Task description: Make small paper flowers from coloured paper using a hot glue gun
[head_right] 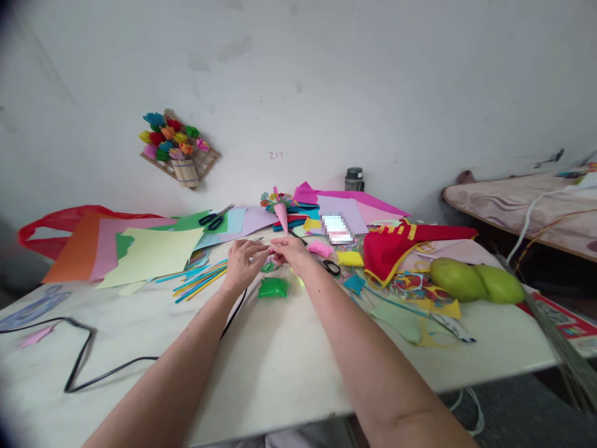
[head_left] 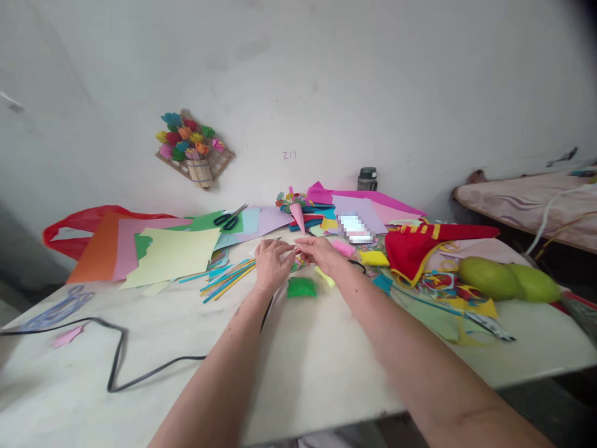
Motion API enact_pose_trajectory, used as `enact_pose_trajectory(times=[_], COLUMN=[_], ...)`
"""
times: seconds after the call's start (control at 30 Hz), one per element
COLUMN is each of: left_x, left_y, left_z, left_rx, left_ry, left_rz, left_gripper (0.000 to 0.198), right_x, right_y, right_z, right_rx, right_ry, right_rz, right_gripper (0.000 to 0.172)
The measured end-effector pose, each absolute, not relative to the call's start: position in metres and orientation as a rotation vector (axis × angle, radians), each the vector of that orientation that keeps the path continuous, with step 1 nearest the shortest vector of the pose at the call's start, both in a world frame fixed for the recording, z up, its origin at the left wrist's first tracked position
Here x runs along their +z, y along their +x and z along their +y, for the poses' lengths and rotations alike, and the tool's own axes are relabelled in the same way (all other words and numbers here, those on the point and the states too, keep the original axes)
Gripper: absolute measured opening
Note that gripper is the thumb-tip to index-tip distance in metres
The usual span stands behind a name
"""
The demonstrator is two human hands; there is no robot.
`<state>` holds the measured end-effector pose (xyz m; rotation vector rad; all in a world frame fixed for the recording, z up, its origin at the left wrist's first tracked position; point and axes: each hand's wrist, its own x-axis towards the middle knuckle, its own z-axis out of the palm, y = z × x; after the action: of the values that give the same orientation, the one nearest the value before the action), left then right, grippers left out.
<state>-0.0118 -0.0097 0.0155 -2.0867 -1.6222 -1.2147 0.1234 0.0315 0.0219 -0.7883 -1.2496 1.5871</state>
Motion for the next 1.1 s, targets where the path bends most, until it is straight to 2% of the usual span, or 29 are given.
enact_pose_trajectory(times=[0.23,0.43,0.57,0.87,1.1], left_x=[0.008,0.008,0.009,0.021,0.017], left_y=[-0.017,-0.023,-0.022,-0.012,-0.014], left_z=[-0.001,0.002,0.0,-0.014,-0.01], left_rx=[-1.388,-1.55,-1.717,-2.762,-3.172], left_ry=[-2.117,-2.186,-2.218,-2.295,-2.383], left_rz=[-1.477,-1.27,-1.308,-1.826,-1.748], left_gripper=[0.014,0.01,0.01,0.025,0.024], right_x=[0.019,0.019,0.019,0.026,0.022], right_y=[0.123,0.125,0.125,0.123,0.122], right_z=[0.032,0.034,0.034,0.029,0.03], right_rx=[1.492,1.544,1.598,1.407,1.512], right_ry=[-0.86,-0.769,-0.716,-0.591,-0.544], right_rz=[-1.366,-1.392,-1.399,-1.518,-1.543], right_gripper=[0.029,0.03,0.03,0.03,0.029])
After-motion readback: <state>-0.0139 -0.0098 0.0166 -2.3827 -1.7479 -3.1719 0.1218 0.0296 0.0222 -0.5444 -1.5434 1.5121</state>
